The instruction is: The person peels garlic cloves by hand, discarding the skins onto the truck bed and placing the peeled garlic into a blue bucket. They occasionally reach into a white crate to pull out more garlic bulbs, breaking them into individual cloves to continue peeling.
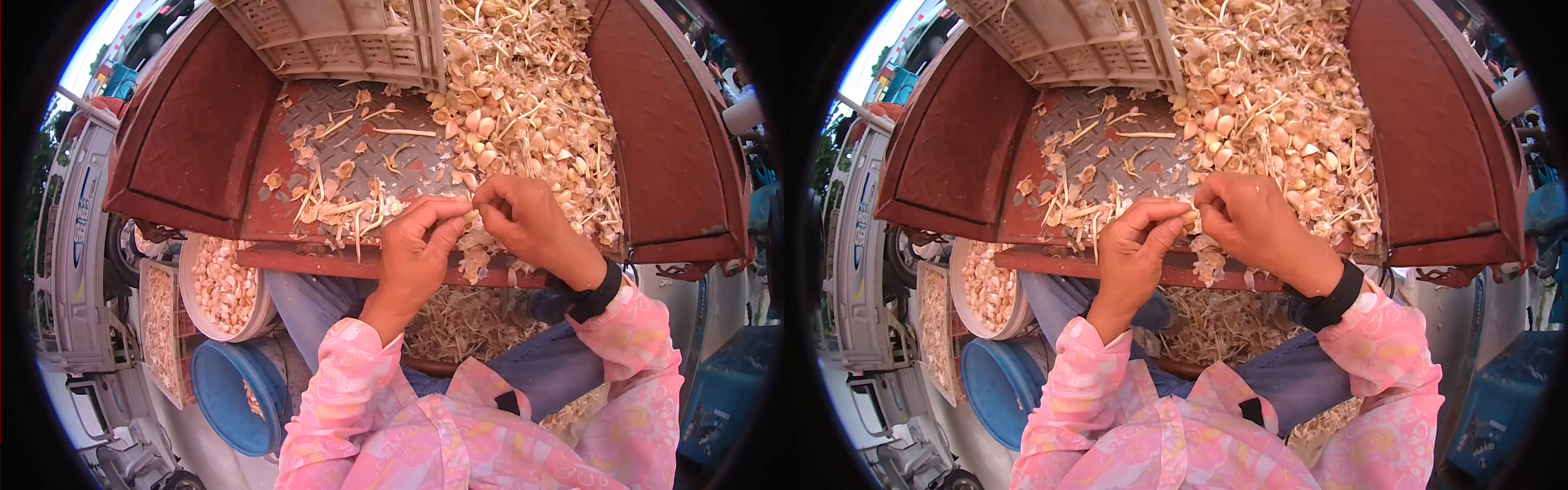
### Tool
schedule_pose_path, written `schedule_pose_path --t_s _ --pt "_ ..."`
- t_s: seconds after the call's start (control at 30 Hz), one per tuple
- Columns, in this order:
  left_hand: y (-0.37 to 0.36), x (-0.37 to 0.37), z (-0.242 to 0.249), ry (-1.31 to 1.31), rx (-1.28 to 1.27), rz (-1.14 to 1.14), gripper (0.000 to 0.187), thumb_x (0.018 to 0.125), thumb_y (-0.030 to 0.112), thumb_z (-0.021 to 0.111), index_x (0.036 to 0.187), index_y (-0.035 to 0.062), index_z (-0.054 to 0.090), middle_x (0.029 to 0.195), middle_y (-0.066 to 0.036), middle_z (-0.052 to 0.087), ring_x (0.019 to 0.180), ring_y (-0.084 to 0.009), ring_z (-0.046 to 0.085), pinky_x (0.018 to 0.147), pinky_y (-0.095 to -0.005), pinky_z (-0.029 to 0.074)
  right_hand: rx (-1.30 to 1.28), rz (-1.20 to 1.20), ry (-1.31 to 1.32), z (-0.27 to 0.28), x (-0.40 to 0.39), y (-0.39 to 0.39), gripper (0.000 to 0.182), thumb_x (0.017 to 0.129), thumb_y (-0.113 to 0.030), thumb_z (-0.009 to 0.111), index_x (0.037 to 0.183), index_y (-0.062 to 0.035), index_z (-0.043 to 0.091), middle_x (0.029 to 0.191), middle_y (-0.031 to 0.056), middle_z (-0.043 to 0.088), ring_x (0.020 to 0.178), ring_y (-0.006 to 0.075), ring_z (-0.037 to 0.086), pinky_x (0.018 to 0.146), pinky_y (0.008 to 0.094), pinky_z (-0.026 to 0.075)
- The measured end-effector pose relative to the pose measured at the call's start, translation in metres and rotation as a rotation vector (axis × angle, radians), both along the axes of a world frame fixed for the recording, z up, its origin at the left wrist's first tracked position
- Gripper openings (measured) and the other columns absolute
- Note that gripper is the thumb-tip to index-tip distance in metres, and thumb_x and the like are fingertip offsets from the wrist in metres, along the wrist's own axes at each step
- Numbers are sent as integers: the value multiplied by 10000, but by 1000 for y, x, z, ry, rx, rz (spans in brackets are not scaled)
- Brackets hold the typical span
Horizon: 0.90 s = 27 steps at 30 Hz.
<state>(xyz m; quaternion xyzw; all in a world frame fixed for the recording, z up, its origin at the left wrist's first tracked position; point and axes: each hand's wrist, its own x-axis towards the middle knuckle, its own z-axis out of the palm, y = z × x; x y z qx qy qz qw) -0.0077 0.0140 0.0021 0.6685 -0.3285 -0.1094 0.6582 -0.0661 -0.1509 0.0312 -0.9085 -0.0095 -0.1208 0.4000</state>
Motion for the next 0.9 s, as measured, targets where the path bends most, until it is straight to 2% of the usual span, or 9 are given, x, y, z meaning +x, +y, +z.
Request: schedule_pose_path --t_s 0.03,0.07,0.2,0.33,0.47,0.53,0.63,0.83,0.9 --pt "1 0 3 -337 80 31 152 876 34 545 1004 -24 605 934 -82 615 791 -116 610 700 -195 493 33 -25 77 -2 1 -5 109 788 -105 586 760 -1 571 662 169 576 636 346 581 586 409 449" --pt "2 -2 5 -412 101 76 177 895 67 526 1039 -16 589 932 -68 601 786 -92 584 684 -196 476 60 -49 151 -2 3 -11 119 792 -115 587 761 -1 572 654 172 575 632 350 580 585 414 447" --pt "9 19 6 699 -165 87 237 907 82 495 1123 -3 545 932 -37 575 703 -60 511 636 -214 456 -314 -27 206 4 2 -18 107 798 -131 589 789 -24 589 699 155 583 667 342 585 592 425 446" --pt "6 33 9 984 -316 51 193 910 70 468 1071 -4 545 801 4 483 652 -59 439 607 -201 444 -484 -121 -98 -1 29 -20 73 788 -105 558 830 -54 589 833 116 553 724 329 580 605 418 459" --pt "2 40 5 1073 -376 30 166 912 90 484 1036 2 549 797 -10 517 652 -64 462 592 -203 432 -782 91 -169 -16 70 -35 62 739 -59 548 799 -47 556 757 109 556 742 301 576 604 397 471" --pt "5 45 4 1070 -346 10 190 909 103 502 1053 -12 546 828 -34 550 668 -63 473 601 -190 419 -746 55 -120 -13 75 -33 52 749 -71 553 795 -45 555 727 112 548 739 303 574 605 399 468" --pt "5 47 -1 499 -40 226 211 903 150 537 1051 2 568 781 1 537 625 -38 445 556 -181 406 -515 39 -157 -8 72 -29 61 788 -87 572 820 -39 554 729 124 561 703 311 576 615 376 465" --pt "-13 31 -2 454 -70 40 263 878 190 591 1073 14 601 712 70 512 564 -5 424 498 -163 391 242 48 -13 -5 39 -2 179 794 -18 610 966 -13 560 806 79 573 697 175 584 617 273 465" --pt "-15 23 -6 441 -44 74 244 866 153 595 1032 -25 613 781 5 601 684 -33 510 605 -199 430 204 62 -18 -8 30 0 192 789 -7 613 972 -5 557 815 76 574 701 156 584 612 262 466"
